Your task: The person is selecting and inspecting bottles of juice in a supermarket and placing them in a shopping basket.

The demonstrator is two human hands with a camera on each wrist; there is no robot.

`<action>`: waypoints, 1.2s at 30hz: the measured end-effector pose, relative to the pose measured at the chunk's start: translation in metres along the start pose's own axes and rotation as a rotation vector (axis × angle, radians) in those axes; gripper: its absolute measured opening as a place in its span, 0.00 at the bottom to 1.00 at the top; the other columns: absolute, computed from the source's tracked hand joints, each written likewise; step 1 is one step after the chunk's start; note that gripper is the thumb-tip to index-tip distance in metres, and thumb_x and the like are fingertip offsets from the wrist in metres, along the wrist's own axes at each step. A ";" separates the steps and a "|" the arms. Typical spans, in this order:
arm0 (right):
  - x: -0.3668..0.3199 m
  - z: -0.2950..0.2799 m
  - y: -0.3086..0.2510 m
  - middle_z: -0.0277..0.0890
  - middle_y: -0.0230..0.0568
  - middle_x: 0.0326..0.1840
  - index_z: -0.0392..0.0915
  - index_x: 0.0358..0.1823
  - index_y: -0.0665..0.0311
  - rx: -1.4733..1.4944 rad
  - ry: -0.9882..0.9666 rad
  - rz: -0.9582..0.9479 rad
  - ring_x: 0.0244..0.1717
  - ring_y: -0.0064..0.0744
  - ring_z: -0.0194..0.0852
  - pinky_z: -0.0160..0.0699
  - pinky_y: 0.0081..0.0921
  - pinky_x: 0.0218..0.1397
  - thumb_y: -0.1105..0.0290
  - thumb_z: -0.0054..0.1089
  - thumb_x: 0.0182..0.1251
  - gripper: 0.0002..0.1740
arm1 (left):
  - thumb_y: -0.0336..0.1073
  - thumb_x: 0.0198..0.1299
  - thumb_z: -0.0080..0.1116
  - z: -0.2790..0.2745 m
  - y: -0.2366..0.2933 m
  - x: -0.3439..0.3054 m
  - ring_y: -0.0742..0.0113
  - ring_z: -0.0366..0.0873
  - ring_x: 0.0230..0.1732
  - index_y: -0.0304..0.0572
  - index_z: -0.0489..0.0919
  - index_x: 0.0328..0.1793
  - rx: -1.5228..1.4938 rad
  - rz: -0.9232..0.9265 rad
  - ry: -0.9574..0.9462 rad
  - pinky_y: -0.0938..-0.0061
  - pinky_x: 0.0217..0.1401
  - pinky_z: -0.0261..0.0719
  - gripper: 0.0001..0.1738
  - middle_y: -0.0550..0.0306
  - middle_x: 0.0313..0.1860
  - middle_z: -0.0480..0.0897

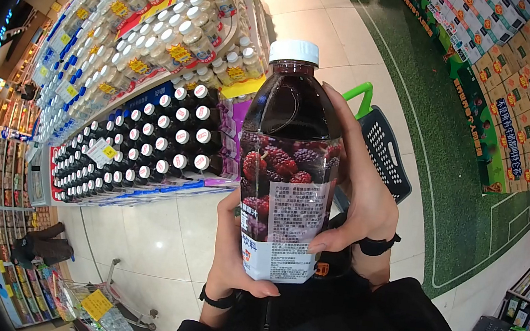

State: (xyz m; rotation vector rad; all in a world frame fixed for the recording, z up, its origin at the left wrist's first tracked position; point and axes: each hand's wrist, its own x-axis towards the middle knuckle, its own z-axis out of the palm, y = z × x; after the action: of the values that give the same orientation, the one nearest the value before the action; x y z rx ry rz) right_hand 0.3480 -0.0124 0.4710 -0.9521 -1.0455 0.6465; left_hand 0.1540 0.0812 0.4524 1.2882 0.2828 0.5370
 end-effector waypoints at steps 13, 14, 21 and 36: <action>-0.001 0.001 0.001 0.41 0.57 0.77 0.31 0.76 0.74 -0.007 0.016 0.014 0.76 0.43 0.45 0.44 0.35 0.76 0.55 0.86 0.20 0.84 | 0.55 0.21 0.86 -0.001 0.000 -0.001 0.53 0.72 0.63 0.33 0.45 0.73 0.002 -0.013 0.004 0.60 0.64 0.71 0.77 0.40 0.64 0.67; -0.001 0.001 0.001 0.41 0.57 0.77 0.31 0.76 0.74 0.004 0.023 0.024 0.76 0.43 0.45 0.44 0.35 0.76 0.55 0.86 0.20 0.84 | 0.55 0.21 0.86 -0.001 0.000 -0.001 0.53 0.72 0.63 0.33 0.45 0.73 0.001 -0.013 0.004 0.60 0.64 0.71 0.77 0.40 0.64 0.67; 0.000 0.000 0.004 0.40 0.58 0.77 0.31 0.76 0.75 -0.049 -0.003 -0.023 0.77 0.43 0.45 0.44 0.35 0.76 0.54 0.86 0.20 0.85 | 0.55 0.21 0.86 -0.001 0.001 0.000 0.52 0.72 0.63 0.33 0.45 0.73 -0.012 -0.038 0.014 0.61 0.64 0.71 0.77 0.39 0.63 0.68; 0.003 -0.008 0.002 0.51 0.57 0.73 0.27 0.78 0.64 0.013 -0.069 0.031 0.68 0.44 0.61 0.73 0.36 0.58 0.64 0.73 0.48 0.67 | 0.55 0.21 0.86 -0.002 0.001 0.004 0.51 0.73 0.62 0.36 0.43 0.74 0.034 -0.044 -0.006 0.59 0.63 0.72 0.78 0.39 0.63 0.69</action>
State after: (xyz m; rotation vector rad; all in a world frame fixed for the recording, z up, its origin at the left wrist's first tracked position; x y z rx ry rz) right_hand 0.3567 -0.0124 0.4691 -0.9416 -1.0884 0.7149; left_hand 0.1564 0.0855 0.4533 1.3137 0.3158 0.4929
